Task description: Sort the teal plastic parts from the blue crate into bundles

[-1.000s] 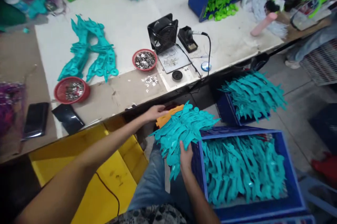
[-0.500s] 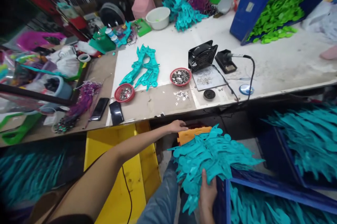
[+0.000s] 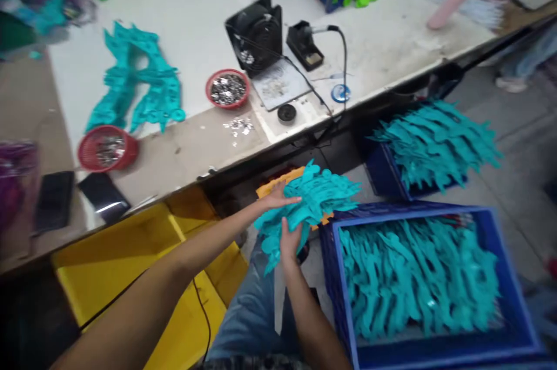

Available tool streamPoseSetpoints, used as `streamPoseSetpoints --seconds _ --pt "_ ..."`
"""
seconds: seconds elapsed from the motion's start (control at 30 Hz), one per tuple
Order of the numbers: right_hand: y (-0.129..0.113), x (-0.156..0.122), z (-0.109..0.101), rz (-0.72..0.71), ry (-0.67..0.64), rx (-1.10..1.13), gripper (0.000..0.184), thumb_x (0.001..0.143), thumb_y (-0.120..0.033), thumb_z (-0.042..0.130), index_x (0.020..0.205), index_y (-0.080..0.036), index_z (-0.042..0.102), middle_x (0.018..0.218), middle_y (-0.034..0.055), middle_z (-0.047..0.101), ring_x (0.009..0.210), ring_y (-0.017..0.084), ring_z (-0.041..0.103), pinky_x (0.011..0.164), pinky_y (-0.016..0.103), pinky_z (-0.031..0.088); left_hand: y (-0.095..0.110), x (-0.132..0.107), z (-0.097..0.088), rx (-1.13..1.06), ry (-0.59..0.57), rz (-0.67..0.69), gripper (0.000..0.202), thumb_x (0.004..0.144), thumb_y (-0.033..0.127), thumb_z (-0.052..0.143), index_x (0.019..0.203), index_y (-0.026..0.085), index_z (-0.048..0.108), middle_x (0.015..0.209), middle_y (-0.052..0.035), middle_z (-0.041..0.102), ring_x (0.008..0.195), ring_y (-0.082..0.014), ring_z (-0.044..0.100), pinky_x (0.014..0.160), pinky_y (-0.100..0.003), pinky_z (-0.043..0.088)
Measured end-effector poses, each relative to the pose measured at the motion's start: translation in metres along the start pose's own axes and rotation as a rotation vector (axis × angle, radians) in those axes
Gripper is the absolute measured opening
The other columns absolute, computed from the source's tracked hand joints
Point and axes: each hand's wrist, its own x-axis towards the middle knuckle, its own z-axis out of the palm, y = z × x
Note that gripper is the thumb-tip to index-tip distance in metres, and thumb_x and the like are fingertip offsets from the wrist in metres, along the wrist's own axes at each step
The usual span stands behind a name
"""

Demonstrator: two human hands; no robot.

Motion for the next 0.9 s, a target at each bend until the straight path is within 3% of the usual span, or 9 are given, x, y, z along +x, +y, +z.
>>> streamPoseSetpoints --seconds 0.13,0.3,0.37,0.47,0.57,0.67,0.73,0.83,0.9 --pt "0.011 0.008 0.001 -0.045 -0.012 -0.089 0.067 0.072 -0.063 0.05 0.115 -0.012 0.058 0.11 0.0171 0.065 0.103 0.03 0.059 0.084 0.041 0.048 0.015 0.0 0.045 0.246 -0.067 -0.05 0.114 0.06 0.059 0.072 0.149 0.014 0.016 0.156 -0.0207 0.011 0.142 -0.0437 0.006 0.111 -0.058 0.016" --pt "0.006 0.026 -0.08 -0.281 -0.048 -0.354 0.059 0.074 -0.058 0.057 0.112 -0.014 0.063 0.112 0.0173 0.062 0.111 0.033 0.05 0.097 0.05 0.038 0.016 -0.003 0.056 0.289 -0.094 -0.086 0.105 0.069 0.053 0.067 0.15 0.017 0.009 0.154 -0.0206 0.019 0.141 -0.0384 0.02 0.11 -0.053 0.024" --pt "-0.008 0.058 -0.114 -0.516 -0.067 -0.563 0.063 0.08 -0.054 0.054 0.127 -0.012 0.055 0.128 0.0196 0.053 0.125 0.035 0.039 0.104 0.055 0.028 0.015 0.0 0.052 0.283 -0.098 -0.095 0.108 0.068 0.054 0.068 0.15 0.018 0.008 0.155 -0.0195 0.019 0.142 -0.0372 0.019 0.111 -0.051 0.023" --pt "-0.04 0.132 -0.133 -0.792 -0.34 -0.736 0.074 0.075 -0.052 0.063 0.137 -0.014 0.046 0.148 0.0142 0.035 0.141 0.035 0.017 0.112 0.056 0.009 0.018 0.006 0.047 0.266 -0.089 -0.103 0.11 0.066 0.055 0.07 0.15 0.02 0.009 0.155 -0.0177 0.019 0.142 -0.0367 0.017 0.111 -0.052 0.022" --pt "-0.072 0.205 -0.105 -0.924 -0.78 -0.779 0.095 0.053 -0.052 0.081 0.135 -0.018 0.049 0.152 0.0102 0.029 0.142 0.035 0.015 0.113 0.055 0.003 0.026 0.001 0.046 0.261 -0.018 -0.138 0.113 0.061 0.049 0.077 0.15 0.019 0.013 0.156 -0.019 0.016 0.143 -0.0386 0.012 0.111 -0.057 0.017" --pt "-0.085 0.248 -0.053 -0.935 -1.083 -0.753 0.099 0.037 -0.056 0.083 0.123 -0.013 0.059 0.144 0.0148 0.042 0.136 0.034 0.031 0.111 0.057 0.007 0.033 -0.026 0.066 0.227 0.342 -0.058 0.098 0.064 0.037 0.078 0.145 0.017 0.028 0.156 -0.0189 0.015 0.144 -0.0382 0.007 0.113 -0.056 0.012" --pt "-0.083 0.262 -0.023 -0.9 -1.14 -0.729 0.086 0.042 -0.062 0.077 0.108 -0.008 0.066 0.13 0.0161 0.057 0.127 0.028 0.044 0.11 0.054 0.017 0.033 -0.051 0.102 0.018 0.566 0.032 0.063 0.075 0.035 0.069 0.132 0.018 0.048 0.149 -0.0167 0.033 0.141 -0.0348 0.021 0.113 -0.052 0.018" --pt "-0.076 0.272 0.002 -0.832 -1.147 -0.851 0.084 0.045 -0.067 0.072 0.1 -0.004 0.066 0.117 0.016 0.064 0.117 0.024 0.053 0.107 0.048 0.026 0.027 -0.067 0.179 -0.748 0.373 -0.145 0.037 0.071 0.051 0.069 0.088 0.018 0.066 0.106 -0.015 0.065 0.112 -0.0341 0.055 0.101 -0.05 0.039" --pt "-0.077 0.276 0.008 -0.79 -1.248 -1.08 0.099 0.039 -0.066 0.076 0.116 -0.006 0.061 0.128 0.0182 0.057 0.125 0.029 0.047 0.108 0.052 0.023 0.022 -0.053 0.225 -1.157 0.227 -0.309 0.044 0.071 0.058 0.067 0.088 0.018 0.065 0.101 -0.0151 0.067 0.103 -0.0337 0.061 0.091 -0.049 0.047"
